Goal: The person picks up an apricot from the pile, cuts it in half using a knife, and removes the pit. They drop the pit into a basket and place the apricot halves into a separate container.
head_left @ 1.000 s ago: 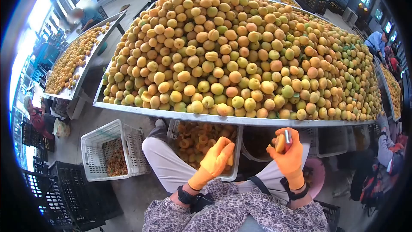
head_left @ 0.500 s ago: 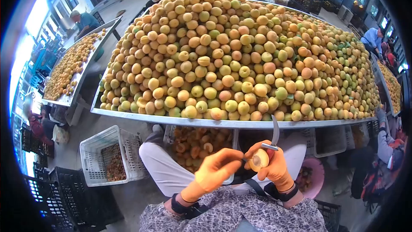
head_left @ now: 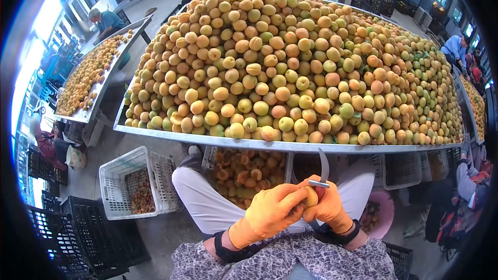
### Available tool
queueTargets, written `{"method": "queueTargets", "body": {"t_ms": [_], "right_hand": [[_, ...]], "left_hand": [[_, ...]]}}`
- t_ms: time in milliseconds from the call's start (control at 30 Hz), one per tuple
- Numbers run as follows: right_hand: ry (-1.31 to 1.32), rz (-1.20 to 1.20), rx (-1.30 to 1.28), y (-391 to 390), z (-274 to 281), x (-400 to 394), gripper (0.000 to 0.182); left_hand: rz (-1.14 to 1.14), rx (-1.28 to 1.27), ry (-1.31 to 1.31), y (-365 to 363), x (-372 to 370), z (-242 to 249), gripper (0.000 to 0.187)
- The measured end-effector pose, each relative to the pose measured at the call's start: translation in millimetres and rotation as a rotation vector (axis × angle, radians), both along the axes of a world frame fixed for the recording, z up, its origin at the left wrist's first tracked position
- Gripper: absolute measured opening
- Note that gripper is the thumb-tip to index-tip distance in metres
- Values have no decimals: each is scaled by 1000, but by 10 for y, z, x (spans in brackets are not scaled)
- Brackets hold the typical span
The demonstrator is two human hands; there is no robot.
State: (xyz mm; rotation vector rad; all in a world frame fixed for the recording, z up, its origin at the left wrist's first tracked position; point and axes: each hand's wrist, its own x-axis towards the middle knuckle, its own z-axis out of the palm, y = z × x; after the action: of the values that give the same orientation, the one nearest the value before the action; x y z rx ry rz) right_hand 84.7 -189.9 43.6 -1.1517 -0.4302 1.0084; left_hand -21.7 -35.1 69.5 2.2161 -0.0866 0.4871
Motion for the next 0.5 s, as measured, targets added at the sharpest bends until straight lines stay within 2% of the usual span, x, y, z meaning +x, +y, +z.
{"method": "queueTargets", "body": {"t_ms": [167, 233, 300, 333, 367, 433, 467, 500], "right_hand": [[108, -11, -40, 12, -122, -72, 62], [114, -9, -78, 4, -217, -57, 62], [218, 15, 6, -8, -260, -23, 67], [186, 85, 4, 10, -183, 20, 81], [183, 86, 2, 27, -158, 30, 81], [286, 85, 94, 63, -141, 15, 89], [247, 125, 79, 74, -151, 27, 93], [247, 127, 80, 106, -160, 9, 93]], "left_hand": [[39, 146, 10, -21, -8, -153, 41], [121, 94, 30, -7, 24, -214, 32], [95, -268, -34, 78, 84, -222, 19], [64, -723, 85, 108, 60, -278, 15], [55, -1151, 300, 193, -5, -299, 15], [-48, -1433, 224, 258, -15, -423, 22], [-47, -1433, 226, 214, -19, -453, 22], [58, -1548, 247, 133, 12, -439, 22]]}}
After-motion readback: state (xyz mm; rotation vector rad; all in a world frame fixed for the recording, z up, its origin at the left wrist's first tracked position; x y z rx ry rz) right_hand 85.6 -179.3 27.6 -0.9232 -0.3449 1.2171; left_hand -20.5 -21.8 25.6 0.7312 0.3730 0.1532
